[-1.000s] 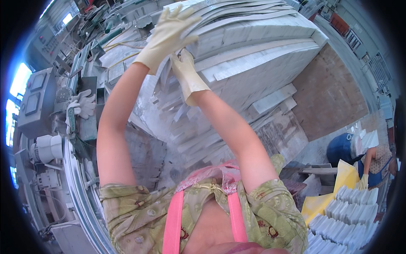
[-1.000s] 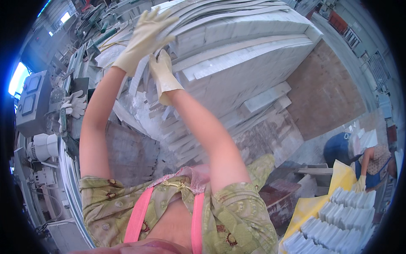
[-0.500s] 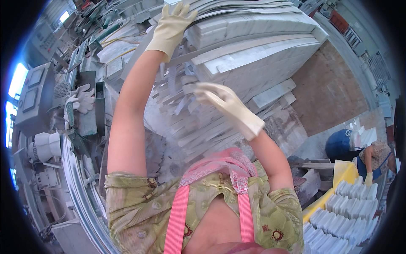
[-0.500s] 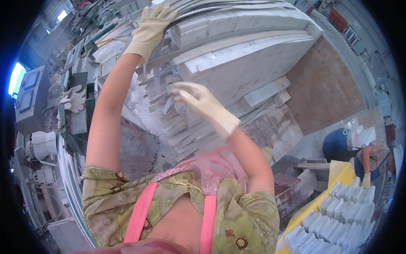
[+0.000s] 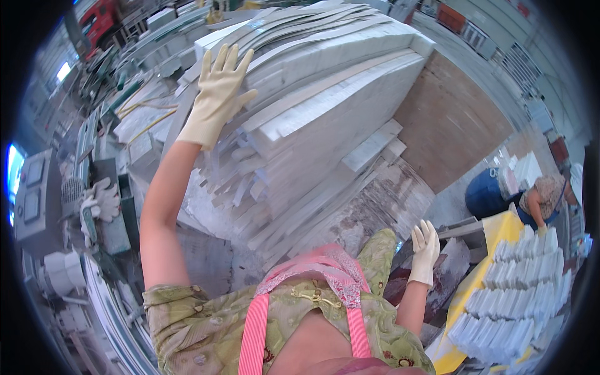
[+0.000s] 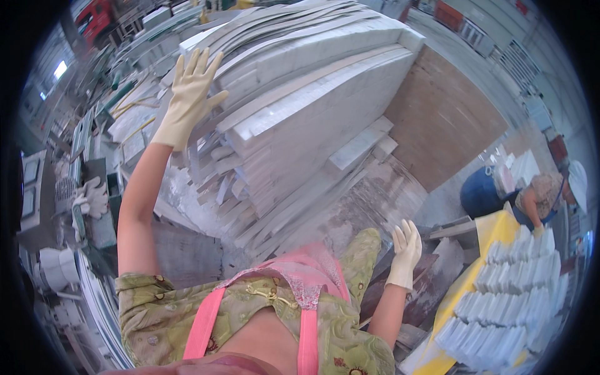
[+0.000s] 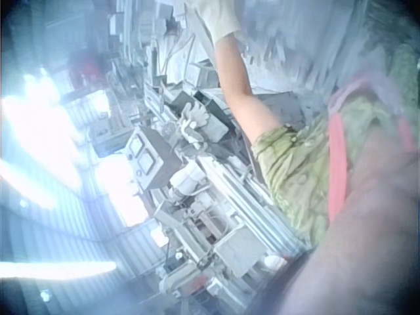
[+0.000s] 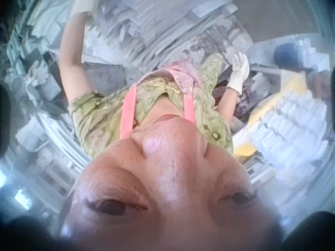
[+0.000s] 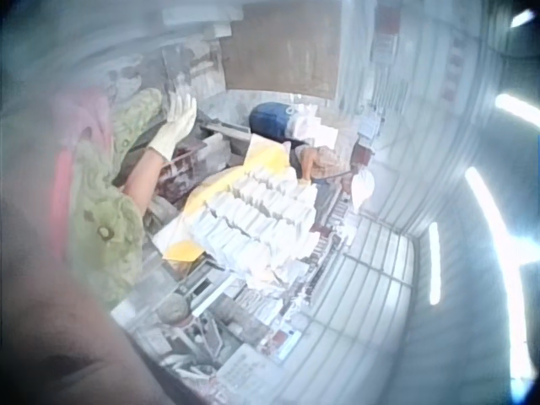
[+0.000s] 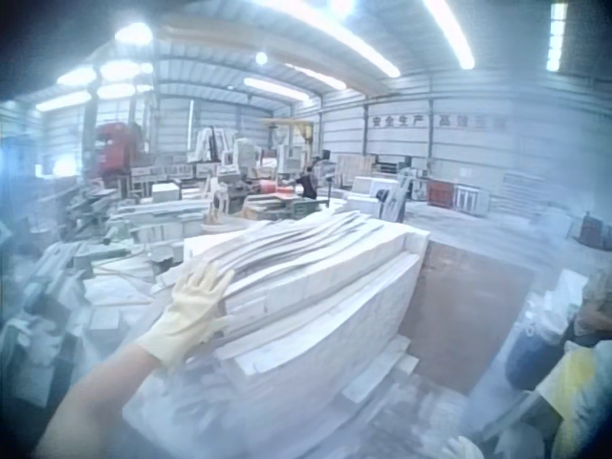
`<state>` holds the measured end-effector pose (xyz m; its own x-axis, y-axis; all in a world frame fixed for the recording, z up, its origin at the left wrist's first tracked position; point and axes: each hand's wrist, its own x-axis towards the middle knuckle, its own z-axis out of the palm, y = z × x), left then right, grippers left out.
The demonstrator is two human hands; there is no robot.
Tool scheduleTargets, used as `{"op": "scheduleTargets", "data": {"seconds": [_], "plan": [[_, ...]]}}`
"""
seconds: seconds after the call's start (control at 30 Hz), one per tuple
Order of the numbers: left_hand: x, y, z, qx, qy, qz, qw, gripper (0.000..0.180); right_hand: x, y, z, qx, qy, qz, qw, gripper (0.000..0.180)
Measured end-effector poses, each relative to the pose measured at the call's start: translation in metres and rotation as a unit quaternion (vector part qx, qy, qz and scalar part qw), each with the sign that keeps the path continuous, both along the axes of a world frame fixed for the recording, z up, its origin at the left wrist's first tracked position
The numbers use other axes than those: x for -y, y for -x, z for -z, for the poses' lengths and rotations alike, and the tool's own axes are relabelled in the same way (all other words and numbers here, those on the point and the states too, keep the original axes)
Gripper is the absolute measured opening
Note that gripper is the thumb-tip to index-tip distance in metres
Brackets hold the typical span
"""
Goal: The person repeatedly picks up white foam sheets from a machine output area and stacks them on a growing pile. They handle the sheets one at a time, aligning edges and placing them in a neat stack.
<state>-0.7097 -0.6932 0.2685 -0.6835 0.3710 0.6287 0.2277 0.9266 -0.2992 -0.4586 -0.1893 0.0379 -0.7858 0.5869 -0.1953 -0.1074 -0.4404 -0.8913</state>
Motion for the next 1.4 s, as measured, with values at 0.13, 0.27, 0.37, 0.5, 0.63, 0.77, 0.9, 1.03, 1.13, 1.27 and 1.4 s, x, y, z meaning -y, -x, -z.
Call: {"op": "scheduleTargets", "data": {"seconds": [0.13,0.27,0.37,0.5,0.63,0.77,0.9,1.03,1.13,1.27,1.4], "plan": [[-0.069,-0.029,0.001,-0.050,-0.030,0.218,0.974,0.063,-0.021,-0.058,0.057,0.062,-0.080,0.089,0.991,0.049],[-0.161,-0.086,0.078,0.218,-0.023,0.485,0.847,0.043,-0.011,-0.097,0.127,0.114,-0.037,0.058,0.991,0.044],[-0.220,-0.118,0.172,0.355,-0.004,0.547,0.758,0.038,0.011,-0.141,0.169,0.199,-0.134,0.009,0.971,0.033],[-0.231,-0.181,0.304,0.541,-0.139,0.481,0.675,0.029,0.059,-0.224,0.206,0.363,-0.099,-0.053,0.925,0.030],[-0.204,-0.227,0.414,0.590,-0.026,0.438,0.678,0.025,0.114,-0.342,0.214,0.359,0.038,-0.014,0.933,0.027],[-0.192,-0.251,0.483,0.599,0.244,0.349,0.678,0.031,0.158,-0.450,0.227,0.342,0.101,0.123,0.926,0.031],[-0.194,-0.302,0.488,0.652,0.103,0.313,0.683,0.031,0.215,-0.561,0.257,0.365,0.103,0.137,0.915,0.033],[-0.230,-0.368,0.464,0.667,0.035,0.389,0.634,0.029,0.283,-0.645,0.289,0.398,0.017,0.152,0.904,0.034],[-0.267,-0.433,0.452,0.649,0.055,0.510,0.562,0.028,0.334,-0.680,0.293,0.451,-0.009,0.230,0.862,0.035],[-0.313,-0.528,0.436,0.657,0.074,0.613,0.433,0.026,0.376,-0.699,0.283,0.378,0.070,0.371,0.845,0.036],[-0.357,-0.602,0.403,0.684,0.091,0.673,0.267,0.030,0.407,-0.708,0.271,0.513,-0.139,0.312,0.788,0.030]]}}
